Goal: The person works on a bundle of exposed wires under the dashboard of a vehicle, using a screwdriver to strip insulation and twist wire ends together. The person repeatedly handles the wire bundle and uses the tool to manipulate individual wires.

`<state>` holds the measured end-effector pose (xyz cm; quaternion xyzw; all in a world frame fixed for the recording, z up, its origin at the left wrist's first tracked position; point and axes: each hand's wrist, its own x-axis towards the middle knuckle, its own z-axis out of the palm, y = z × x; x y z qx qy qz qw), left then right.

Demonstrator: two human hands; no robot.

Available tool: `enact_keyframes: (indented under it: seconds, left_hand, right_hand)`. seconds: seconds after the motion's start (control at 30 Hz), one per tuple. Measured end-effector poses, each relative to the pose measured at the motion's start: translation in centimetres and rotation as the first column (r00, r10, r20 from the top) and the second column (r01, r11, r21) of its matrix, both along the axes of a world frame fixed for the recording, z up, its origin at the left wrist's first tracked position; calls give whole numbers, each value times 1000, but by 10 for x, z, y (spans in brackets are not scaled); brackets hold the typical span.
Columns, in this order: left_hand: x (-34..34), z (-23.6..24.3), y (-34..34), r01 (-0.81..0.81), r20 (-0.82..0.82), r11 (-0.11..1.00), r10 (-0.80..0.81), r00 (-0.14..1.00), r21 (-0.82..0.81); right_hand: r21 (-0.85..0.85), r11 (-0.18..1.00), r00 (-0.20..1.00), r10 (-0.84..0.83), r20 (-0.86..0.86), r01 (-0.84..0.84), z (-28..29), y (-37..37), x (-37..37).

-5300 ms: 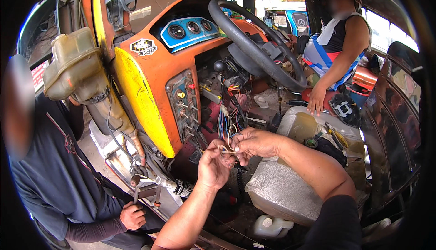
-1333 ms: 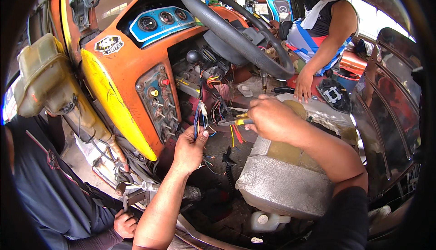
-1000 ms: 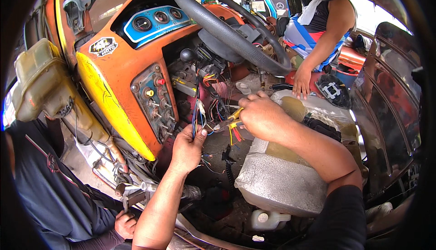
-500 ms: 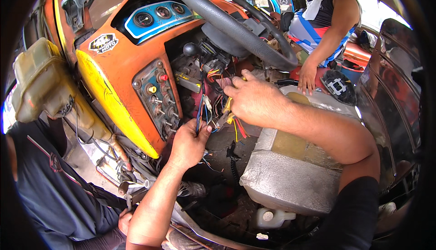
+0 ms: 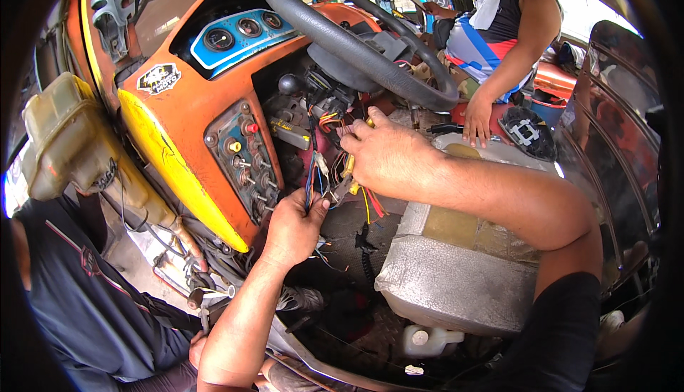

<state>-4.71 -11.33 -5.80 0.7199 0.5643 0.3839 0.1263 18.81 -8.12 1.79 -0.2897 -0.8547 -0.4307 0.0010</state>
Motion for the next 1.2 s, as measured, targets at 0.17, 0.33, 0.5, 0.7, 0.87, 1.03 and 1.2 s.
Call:
enact_keyframes:
  seconds: [0.17, 0.33, 0.5, 0.7, 0.87, 1.03, 1.2]
  left_hand:
    - [3, 0, 0, 4, 14, 1000, -4, 1000, -15]
    - [6, 0, 0, -12, 25, 1000, 13, 1000, -21]
    - [-1, -1, 2, -5, 49, 999, 7, 999, -41]
    - [-12, -13, 10, 90, 277, 993, -67, 959, -73]
    - [-11, -20, 13, 269, 545, 945, -129, 828, -186]
    - [10, -24, 17, 464, 762, 862, -157, 628, -204]
    - [22, -31, 14, 632, 924, 759, -113, 366, -158]
  right_hand:
    - [40, 999, 1000, 25, 8, -25, -2, 2, 4]
    - [-26, 994, 994, 107, -35, -108, 0, 7, 6]
    - [-213, 964, 975, 119, -186, -158, -4, 17, 20]
    - [-256, 967, 980, -48, -191, -3, -28, 0, 63]
    - [-470, 733, 715, -648, -263, 491, -24, -8, 140]
    - [-523, 830, 675, -274, -685, -195, -36, 20, 130]
    - [-720, 156, 511, -605, -611, -676, -48, 60, 24]
